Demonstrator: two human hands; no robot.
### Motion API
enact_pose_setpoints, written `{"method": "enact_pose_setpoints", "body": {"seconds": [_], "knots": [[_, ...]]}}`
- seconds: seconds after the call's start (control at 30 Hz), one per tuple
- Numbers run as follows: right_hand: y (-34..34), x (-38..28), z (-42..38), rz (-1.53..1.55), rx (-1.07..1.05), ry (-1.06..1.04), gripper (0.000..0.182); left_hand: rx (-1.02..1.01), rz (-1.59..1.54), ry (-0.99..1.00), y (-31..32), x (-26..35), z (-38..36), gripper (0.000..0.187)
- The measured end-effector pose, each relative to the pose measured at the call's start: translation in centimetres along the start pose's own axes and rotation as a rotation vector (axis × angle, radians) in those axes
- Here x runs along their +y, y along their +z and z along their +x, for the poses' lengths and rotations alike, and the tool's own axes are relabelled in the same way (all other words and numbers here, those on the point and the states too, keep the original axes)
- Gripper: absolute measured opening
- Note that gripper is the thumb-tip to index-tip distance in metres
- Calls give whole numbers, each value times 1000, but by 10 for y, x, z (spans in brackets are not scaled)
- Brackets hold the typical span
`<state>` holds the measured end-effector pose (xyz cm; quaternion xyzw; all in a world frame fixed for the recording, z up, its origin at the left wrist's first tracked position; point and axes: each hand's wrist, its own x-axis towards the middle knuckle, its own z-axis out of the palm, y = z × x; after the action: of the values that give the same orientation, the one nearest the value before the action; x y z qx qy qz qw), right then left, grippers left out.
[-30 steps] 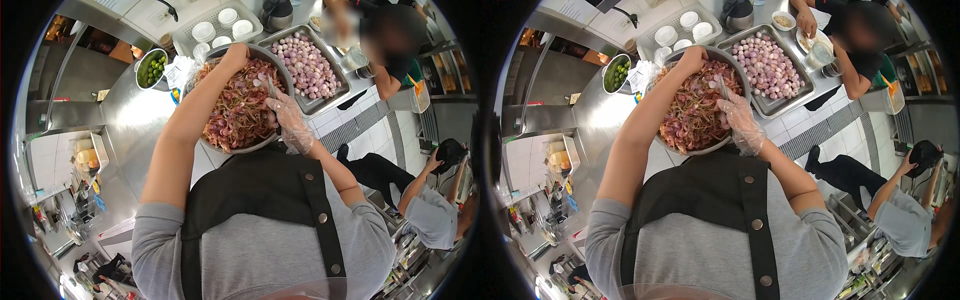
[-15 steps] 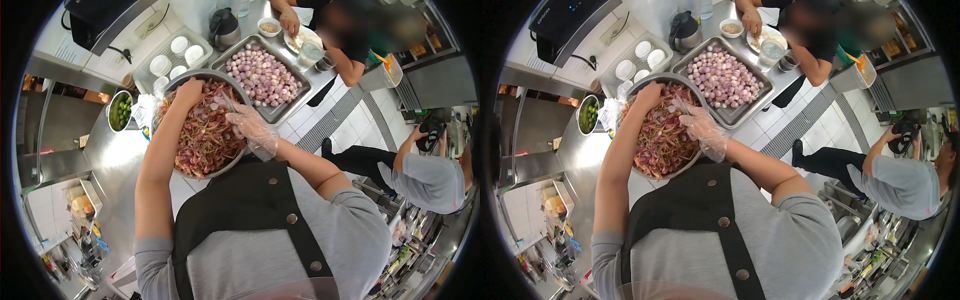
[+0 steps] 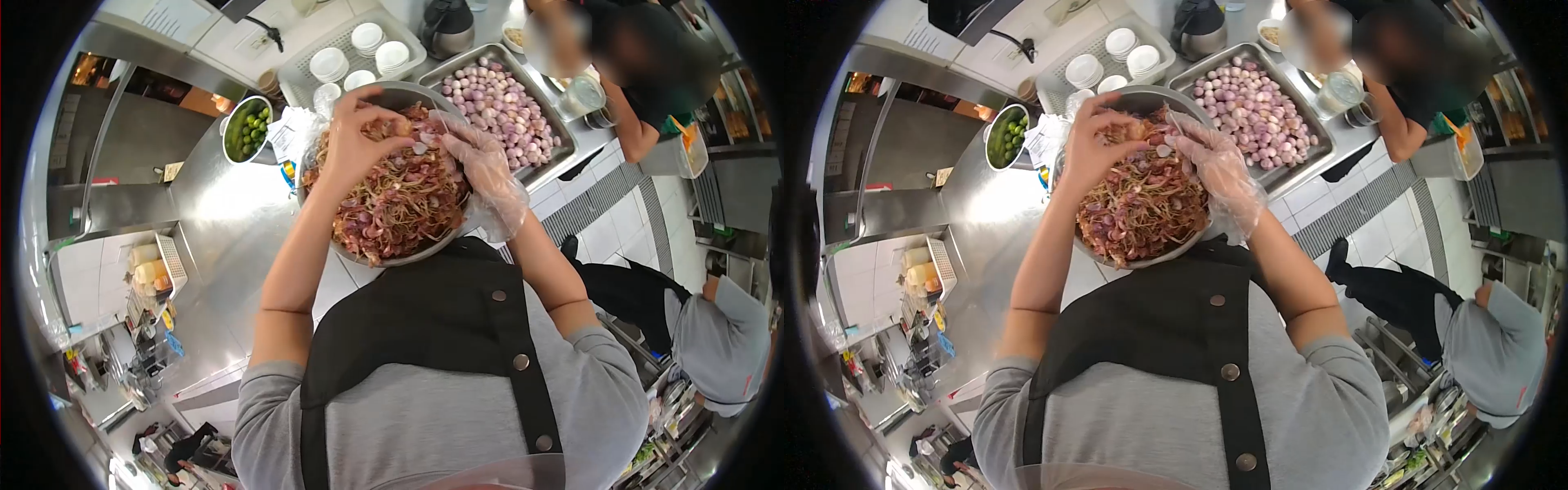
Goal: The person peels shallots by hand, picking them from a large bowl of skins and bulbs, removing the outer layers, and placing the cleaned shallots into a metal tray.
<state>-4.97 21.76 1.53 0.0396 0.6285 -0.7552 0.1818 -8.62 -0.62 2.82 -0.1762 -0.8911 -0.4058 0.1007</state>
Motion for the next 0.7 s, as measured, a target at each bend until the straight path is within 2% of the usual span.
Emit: {"method": "enact_pose_setpoints", "body": {"seconds": [0.07, 0.13, 0.17, 0.2, 0.23, 0.27, 0.33, 0.37, 0.5, 0.57, 0.7], "knots": [[8, -7, -8, -28, -69, -5, 40, -26, -15, 47, -8, 15, -18, 35], [16, -14, -17, -56, -136, -5, 42, -35, -761, -274, -8, 25, -37, 41], [20, -18, -20, -146, -155, -103, 43, -60, -705, -376, -8, 21, -47, 43], [24, -19, -21, -235, -174, -203, 44, -54, -703, -383, -8, 21, -53, 43], [27, -7, -18, -130, -229, -283, 47, -24, -678, -384, -6, 22, -59, 42], [29, -6, -18, -126, -236, -277, 47, 5, -653, -385, -4, 22, -64, 42], [32, -11, -20, -493, -322, -289, 49, 37, -609, -380, -3, 20, -72, 42], [32, -17, -24, -356, -414, -58, 53, 49, -595, -391, -3, 22, -74, 40], [30, -7, -19, -405, -463, -74, 54, 105, -592, -432, -1, 25, -79, 32], [30, 6, -13, -414, -425, -383, 54, 109, -564, -415, -2, 24, -83, 30], [31, -4, -18, -526, -409, -446, 51, 82, -448, -334, -5, 15, -86, 29]]}}
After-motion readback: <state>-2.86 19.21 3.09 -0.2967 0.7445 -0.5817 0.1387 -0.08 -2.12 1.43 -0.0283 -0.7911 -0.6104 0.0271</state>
